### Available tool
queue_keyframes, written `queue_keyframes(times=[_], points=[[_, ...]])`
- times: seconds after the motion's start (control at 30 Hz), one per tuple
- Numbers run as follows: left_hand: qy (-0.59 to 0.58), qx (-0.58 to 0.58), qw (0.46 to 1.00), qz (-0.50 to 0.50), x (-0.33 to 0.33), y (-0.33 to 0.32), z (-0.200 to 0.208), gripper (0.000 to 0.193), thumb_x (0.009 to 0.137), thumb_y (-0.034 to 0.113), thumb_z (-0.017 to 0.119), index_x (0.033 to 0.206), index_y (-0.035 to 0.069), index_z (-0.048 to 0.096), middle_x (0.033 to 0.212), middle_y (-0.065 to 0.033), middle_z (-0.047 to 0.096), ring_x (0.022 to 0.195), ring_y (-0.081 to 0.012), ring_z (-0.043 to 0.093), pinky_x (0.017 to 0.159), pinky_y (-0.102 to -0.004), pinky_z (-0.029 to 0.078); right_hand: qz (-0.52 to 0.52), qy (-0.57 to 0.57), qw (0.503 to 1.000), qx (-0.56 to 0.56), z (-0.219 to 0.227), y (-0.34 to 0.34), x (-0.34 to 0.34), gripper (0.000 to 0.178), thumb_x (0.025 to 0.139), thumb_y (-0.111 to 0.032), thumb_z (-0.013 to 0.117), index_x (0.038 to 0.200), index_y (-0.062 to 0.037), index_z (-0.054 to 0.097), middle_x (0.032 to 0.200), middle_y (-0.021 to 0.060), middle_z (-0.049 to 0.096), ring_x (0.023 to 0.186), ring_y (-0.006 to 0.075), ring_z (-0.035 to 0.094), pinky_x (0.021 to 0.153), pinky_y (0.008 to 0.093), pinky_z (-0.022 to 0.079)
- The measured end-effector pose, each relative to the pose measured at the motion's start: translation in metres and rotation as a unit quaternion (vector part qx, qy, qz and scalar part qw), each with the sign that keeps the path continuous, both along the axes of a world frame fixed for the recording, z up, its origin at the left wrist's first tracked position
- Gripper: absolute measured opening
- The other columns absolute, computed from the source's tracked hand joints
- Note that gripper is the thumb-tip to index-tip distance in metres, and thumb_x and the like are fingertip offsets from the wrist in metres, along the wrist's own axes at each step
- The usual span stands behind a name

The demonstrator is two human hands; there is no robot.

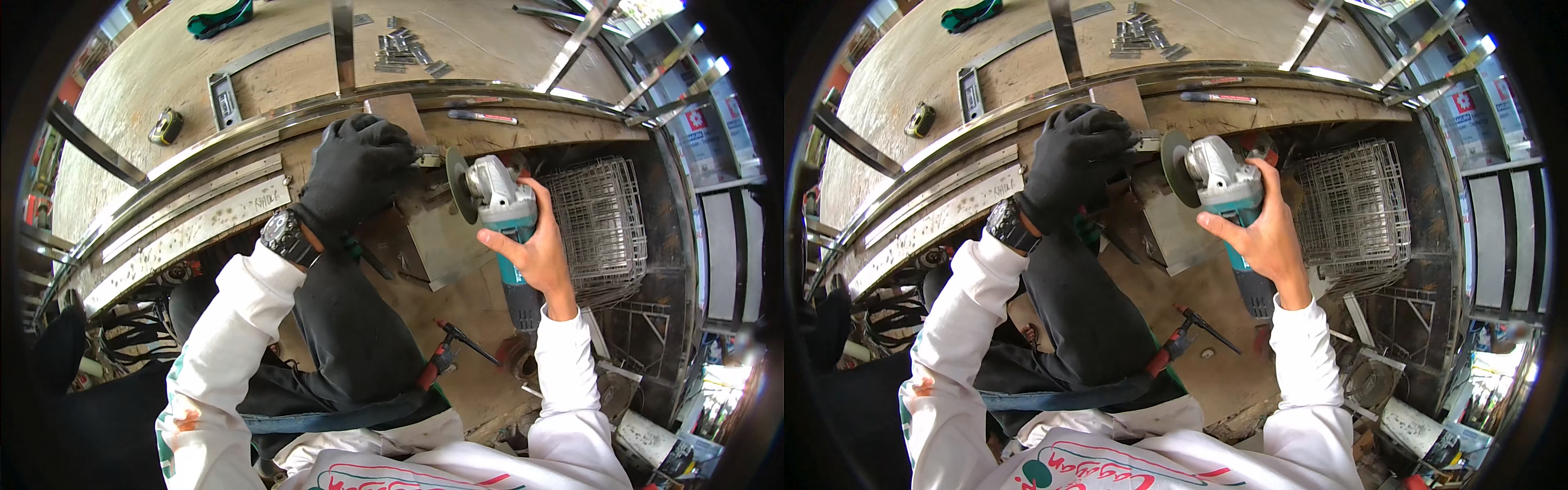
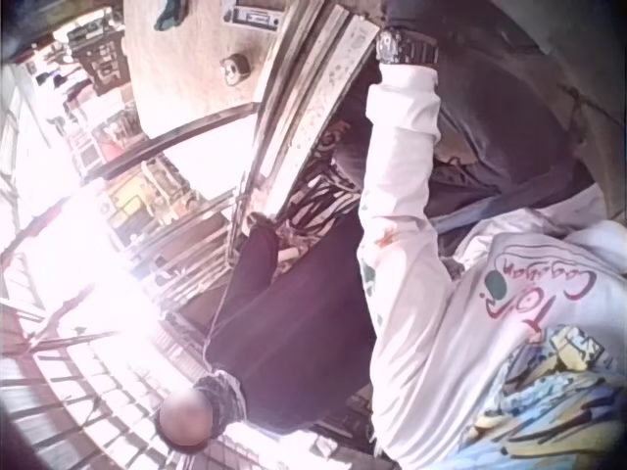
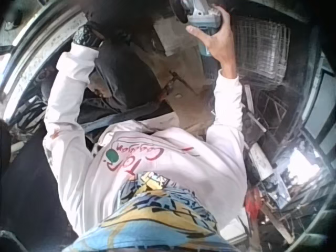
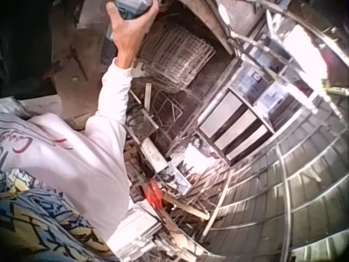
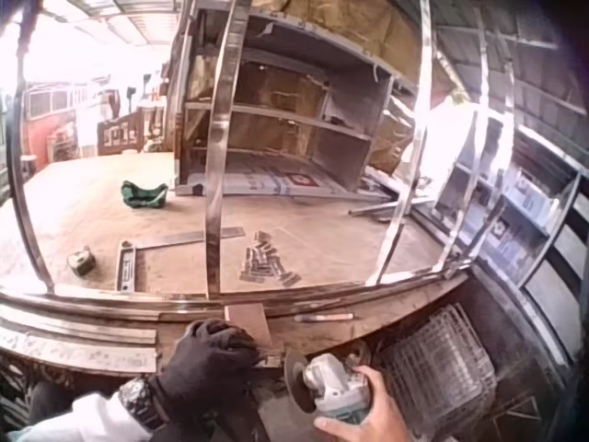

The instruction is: The person marks a metal bar with a marker, then uses an angle grinder to cut the bar, producing sparks. They inspect the cut piece and use pliers to remove a small metal fragment before continuing to grind the metal bar.

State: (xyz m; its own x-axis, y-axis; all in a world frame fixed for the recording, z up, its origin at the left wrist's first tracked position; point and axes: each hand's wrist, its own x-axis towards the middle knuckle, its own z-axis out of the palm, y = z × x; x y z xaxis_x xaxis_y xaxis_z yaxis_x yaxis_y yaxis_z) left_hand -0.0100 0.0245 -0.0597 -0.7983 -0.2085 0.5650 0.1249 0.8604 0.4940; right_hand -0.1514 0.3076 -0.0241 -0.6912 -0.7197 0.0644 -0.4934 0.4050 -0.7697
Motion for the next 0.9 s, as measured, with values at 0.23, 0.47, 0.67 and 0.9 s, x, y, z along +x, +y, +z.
queue_keyframes(times=[0.23,0.47,0.67,0.9], points=[[0.008,-0.054,0.998,0.019,0.004,0.002,-0.001,0.027,0.079,0.017,0.086,0.106,0.016,0.084,0.116,-0.0017,0.075,0.116,-0.0294,0.068,0.098,-0.0446,0.054,0.008,-0.008,1.0,0.027,0.01,-0.021,-0.008,0.097,0.075,-0.042,0.096,0.15,-0.0073,0.045,0.127,0.0214,0.069,0.116,0.0321,0.067,0.104,0.0415,0.051],[0.011,-0.063,0.998,0.028,0.002,0.005,-0.003,0.026,0.078,0.017,0.088,0.104,0.016,0.083,0.113,-0.0009,0.076,0.113,-0.0292,0.069,0.098,-0.0443,0.054,0.03,0.02,0.998,0.043,0.017,-0.012,-0.005,0.097,0.074,-0.038,0.098,0.151,-0.0116,0.044,0.127,0.022,0.07,0.116,0.0345,0.069,0.103,0.043,0.052],[0.014,-0.064,0.997,0.027,0.001,0.003,-0.005,0.026,0.079,0.018,0.088,0.104,0.016,0.083,0.112,-0.0009,0.076,0.111,-0.0295,0.069,0.097,-0.0441,0.054,0.043,0.048,0.995,0.071,0.024,0.001,0.0,0.098,0.074,-0.035,0.098,0.152,-0.011,0.043,0.127,0.0229,0.071,0.116,0.0353,0.07,0.104,0.0432,0.052],[0.004,-0.054,0.998,0.036,0.002,0.007,-0.004,0.03,0.073,0.017,0.083,0.103,0.018,0.081,0.117,0.002,0.074,0.119,-0.0293,0.065,0.1,-0.0472,0.051,0.008,0.06,0.998,0.024,0.004,0.005,0.004,0.098,0.075,-0.031,0.098,0.152,-0.0104,0.04,0.122,0.0232,0.073,0.11,0.034,0.073,0.098,0.0425,0.055]])
